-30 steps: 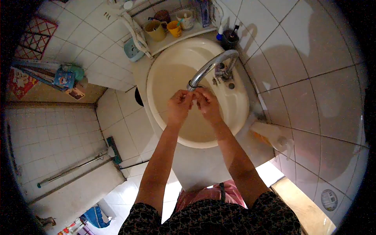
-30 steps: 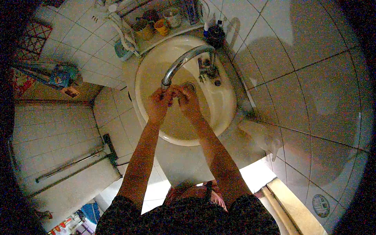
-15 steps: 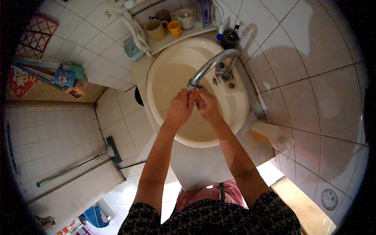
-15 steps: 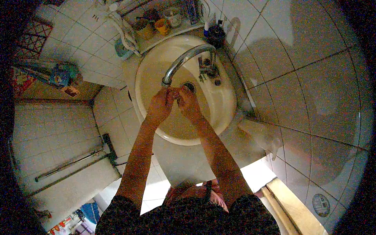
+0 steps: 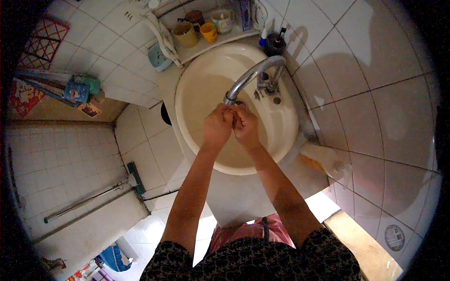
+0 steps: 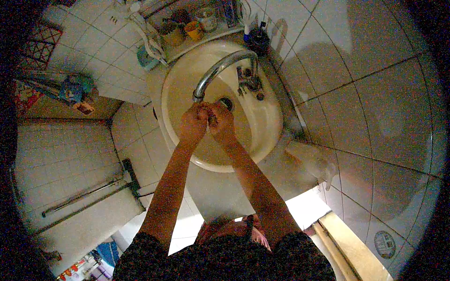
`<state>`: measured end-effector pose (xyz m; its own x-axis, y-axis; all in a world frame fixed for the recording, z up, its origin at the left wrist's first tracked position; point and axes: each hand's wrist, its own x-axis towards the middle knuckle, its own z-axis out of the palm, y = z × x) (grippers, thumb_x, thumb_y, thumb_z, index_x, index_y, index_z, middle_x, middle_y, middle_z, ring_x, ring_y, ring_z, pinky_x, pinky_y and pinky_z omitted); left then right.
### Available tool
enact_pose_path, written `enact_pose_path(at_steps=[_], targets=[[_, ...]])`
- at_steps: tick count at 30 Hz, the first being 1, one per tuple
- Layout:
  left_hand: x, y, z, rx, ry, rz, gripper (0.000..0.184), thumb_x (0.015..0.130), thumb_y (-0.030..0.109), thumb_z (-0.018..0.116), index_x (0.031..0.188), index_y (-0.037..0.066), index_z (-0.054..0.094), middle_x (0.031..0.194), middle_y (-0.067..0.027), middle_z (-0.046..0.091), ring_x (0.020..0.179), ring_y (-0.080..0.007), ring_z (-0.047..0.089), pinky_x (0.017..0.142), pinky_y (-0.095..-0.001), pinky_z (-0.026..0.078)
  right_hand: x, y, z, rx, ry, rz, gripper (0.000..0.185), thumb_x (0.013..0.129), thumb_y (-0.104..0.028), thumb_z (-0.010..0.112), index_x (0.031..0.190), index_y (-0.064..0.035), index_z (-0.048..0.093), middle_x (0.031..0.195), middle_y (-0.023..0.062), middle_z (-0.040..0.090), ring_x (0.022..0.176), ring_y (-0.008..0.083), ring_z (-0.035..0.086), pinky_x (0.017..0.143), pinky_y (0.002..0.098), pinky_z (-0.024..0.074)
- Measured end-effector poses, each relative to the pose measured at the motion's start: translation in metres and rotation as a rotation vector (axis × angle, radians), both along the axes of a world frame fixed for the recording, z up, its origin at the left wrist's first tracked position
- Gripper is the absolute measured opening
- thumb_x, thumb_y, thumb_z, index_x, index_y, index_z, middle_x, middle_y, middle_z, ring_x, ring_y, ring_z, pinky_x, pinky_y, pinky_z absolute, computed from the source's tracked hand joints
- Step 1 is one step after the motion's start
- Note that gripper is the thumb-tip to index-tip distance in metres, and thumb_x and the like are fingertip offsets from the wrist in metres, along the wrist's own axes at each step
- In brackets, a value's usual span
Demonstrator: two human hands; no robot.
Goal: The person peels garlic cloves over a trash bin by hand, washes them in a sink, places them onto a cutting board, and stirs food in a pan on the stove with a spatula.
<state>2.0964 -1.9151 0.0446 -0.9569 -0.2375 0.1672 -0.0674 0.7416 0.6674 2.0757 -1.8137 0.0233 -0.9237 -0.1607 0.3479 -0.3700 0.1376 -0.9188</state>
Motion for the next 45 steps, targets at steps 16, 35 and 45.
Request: enact_pose_path(at_steps=[16, 35, 45], targets=[[0.000, -0.005, -0.005, 0.288, 0.030, -0.072, 0.016, 0.088, 0.018, 0.041, 0.085, 0.003, 0.048, 0.070, -0.0224, 0.056, 0.066, -0.0414, 0.055, 0.058, -0.0473, 0.042, -0.003, -0.010, -0.017, -0.183, -0.176, -0.010, 0.010, 0.090, -0.007, 0.050, 0.086, -0.0014, 0.058, 0.060, -0.0006, 0.049, 0.052, 0.0056, 0.042, 0.046, 0.0222, 0.0354], [-0.005, -0.010, -0.011, 0.007, 0.141, -0.105, 0.010, 0.077, 0.014, 0.051, 0.077, 0.004, 0.053, 0.072, -0.0169, 0.058, 0.065, -0.0361, 0.058, 0.058, -0.0434, 0.046, -0.006, 0.001, -0.013, -0.738, -1.006, 0.266, 0.019, 0.090, -0.023, 0.050, 0.076, -0.0106, 0.054, 0.056, -0.0036, 0.044, 0.043, 0.0053, 0.037, 0.037, 0.0209, 0.0297], [-0.004, -0.004, 0.002, 0.143, -0.005, -0.052, 0.013, 0.082, 0.014, 0.049, 0.083, 0.002, 0.052, 0.069, -0.0196, 0.058, 0.063, -0.0385, 0.057, 0.058, -0.0455, 0.045, -0.008, -0.007, 0.001, -0.471, -0.971, 0.027, 0.020, 0.093, -0.023, 0.047, 0.083, -0.0077, 0.056, 0.060, -0.0040, 0.046, 0.045, 0.0048, 0.037, 0.040, 0.0210, 0.0286]])
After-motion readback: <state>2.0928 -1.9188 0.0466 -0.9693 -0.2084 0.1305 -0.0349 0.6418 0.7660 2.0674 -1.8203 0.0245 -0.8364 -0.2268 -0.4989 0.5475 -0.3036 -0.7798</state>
